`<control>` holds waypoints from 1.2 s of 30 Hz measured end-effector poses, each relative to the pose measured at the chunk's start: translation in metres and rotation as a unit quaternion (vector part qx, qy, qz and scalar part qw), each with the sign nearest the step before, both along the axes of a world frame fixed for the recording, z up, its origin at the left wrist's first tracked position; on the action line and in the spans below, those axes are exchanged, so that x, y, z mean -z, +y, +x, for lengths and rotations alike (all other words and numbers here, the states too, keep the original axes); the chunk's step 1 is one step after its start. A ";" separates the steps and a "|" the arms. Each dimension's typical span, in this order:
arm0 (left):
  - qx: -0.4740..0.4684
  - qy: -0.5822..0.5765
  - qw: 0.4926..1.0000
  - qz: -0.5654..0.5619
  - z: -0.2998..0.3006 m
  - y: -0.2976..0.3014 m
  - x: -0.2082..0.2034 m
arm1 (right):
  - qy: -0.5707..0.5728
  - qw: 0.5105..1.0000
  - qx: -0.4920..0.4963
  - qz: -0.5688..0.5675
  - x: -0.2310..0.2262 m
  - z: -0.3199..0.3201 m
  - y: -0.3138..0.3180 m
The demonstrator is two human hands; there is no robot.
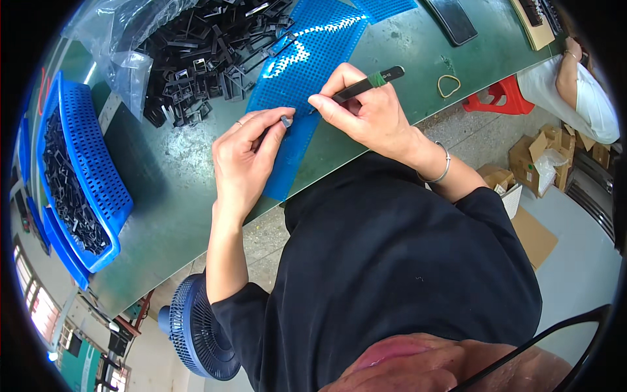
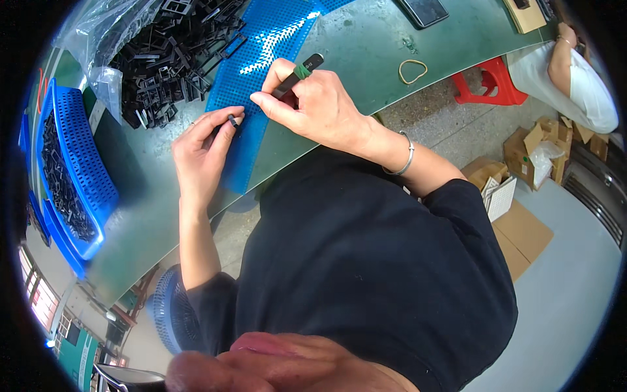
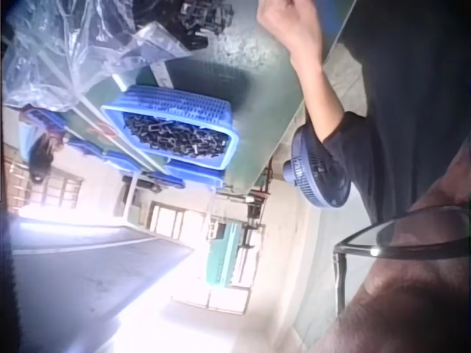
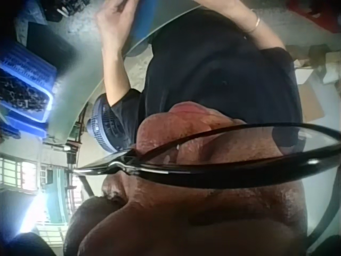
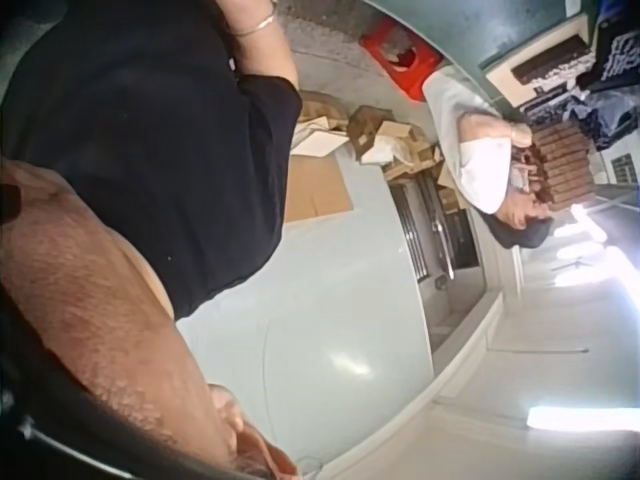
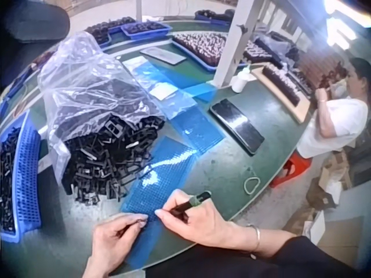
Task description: The person picks up plastic frames and uses tweezers to peel small components from an adhesive sheet, pressing them into the frames.
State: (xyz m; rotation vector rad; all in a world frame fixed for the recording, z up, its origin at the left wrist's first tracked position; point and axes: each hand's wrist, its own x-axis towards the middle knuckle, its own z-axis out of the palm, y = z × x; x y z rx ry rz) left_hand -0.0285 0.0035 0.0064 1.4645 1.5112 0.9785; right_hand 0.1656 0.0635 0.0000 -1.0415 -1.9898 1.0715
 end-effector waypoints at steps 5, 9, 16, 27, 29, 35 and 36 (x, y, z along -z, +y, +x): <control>0.006 0.028 0.999 0.024 -0.001 -0.002 0.002 | 0.001 1.000 -0.019 -0.016 0.002 0.000 0.000; 0.016 0.076 0.996 0.049 0.003 -0.001 -0.004 | 0.219 0.960 0.000 -0.173 -0.002 -0.006 -0.011; 0.013 0.098 0.990 0.098 0.006 -0.005 0.001 | 0.282 0.915 0.031 -0.287 -0.007 -0.018 -0.012; 0.015 0.111 0.988 0.108 0.005 -0.005 0.002 | 0.265 0.922 0.025 -0.282 -0.005 -0.020 -0.011; 0.015 0.114 0.987 0.108 0.005 -0.005 0.002 | 0.241 0.935 0.019 -0.260 -0.004 -0.020 -0.011; 0.018 0.114 0.987 0.110 0.005 -0.004 0.003 | 0.247 0.931 0.025 -0.267 -0.006 -0.020 -0.012; 0.018 0.115 0.987 0.110 0.004 -0.004 0.003 | 0.247 0.931 0.025 -0.266 -0.005 -0.020 -0.013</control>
